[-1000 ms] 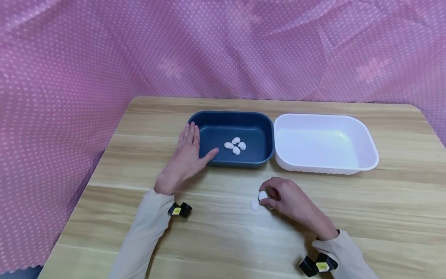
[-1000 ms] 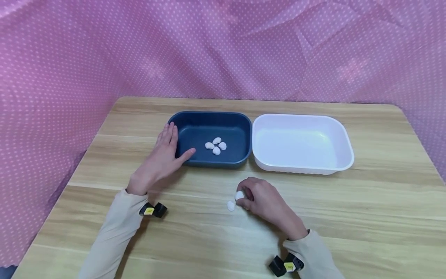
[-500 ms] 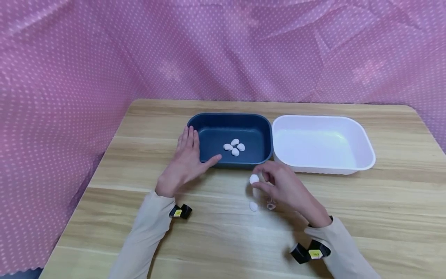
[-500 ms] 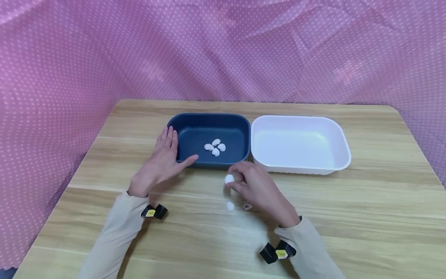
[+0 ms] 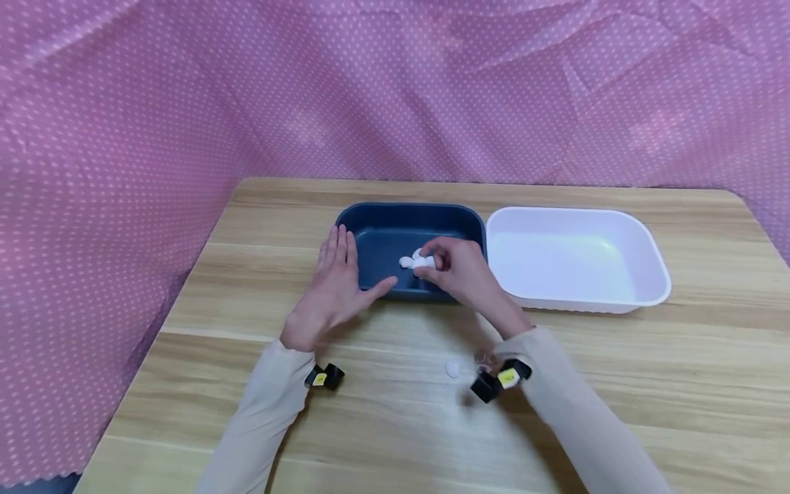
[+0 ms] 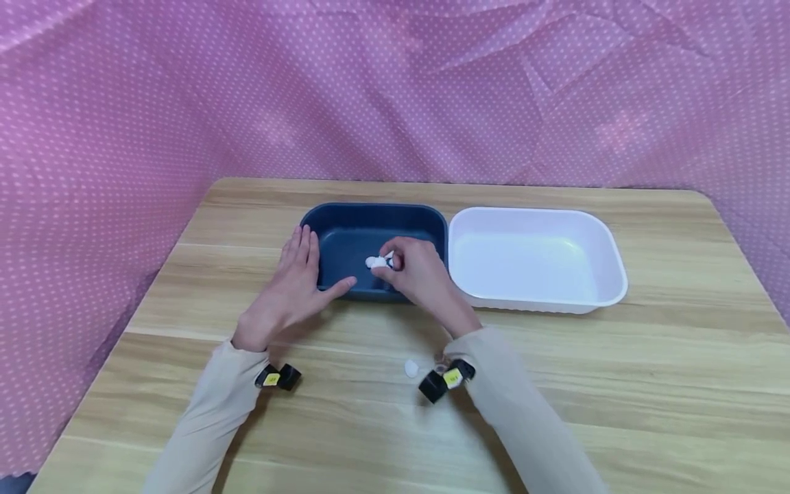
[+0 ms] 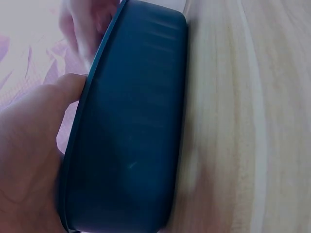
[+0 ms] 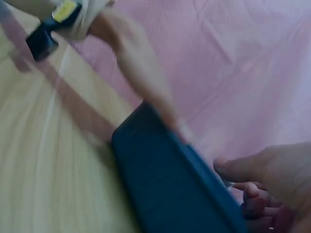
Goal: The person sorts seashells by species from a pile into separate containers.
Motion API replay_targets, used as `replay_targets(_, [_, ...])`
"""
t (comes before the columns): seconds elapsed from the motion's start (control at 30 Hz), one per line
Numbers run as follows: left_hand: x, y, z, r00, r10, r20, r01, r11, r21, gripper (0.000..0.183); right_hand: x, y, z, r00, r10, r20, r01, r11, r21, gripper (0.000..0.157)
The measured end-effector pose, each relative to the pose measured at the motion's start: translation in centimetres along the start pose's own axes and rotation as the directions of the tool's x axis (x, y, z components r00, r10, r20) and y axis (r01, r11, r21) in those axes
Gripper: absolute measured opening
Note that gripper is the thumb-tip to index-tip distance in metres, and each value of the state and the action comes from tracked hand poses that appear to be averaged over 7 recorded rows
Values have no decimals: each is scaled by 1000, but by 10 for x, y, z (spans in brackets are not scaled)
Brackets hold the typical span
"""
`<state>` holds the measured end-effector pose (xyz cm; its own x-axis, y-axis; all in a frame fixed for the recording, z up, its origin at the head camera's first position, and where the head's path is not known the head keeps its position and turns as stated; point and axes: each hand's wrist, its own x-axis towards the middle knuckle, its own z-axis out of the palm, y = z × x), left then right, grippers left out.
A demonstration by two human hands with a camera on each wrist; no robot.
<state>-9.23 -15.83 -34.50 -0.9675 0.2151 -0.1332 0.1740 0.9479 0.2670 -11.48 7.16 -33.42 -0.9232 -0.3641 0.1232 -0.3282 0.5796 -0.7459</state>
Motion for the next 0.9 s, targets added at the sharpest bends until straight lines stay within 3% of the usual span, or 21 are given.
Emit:
replay_targets(0.2, [-2, -1, -1, 1000, -3, 0, 3, 1000, 9, 116, 29, 6, 17, 990, 140, 32, -137, 987, -84, 27])
replay_targets(0.7, [1, 1, 0, 1000, -4, 9, 4, 1000, 30, 115, 64, 10, 31, 957, 256, 135, -226, 953, -202, 22])
replay_targets(0.9, [2, 2, -2, 1000, -5, 17, 4, 1000, 30, 114, 69, 13, 35, 941, 279, 191, -243, 951, -189, 20])
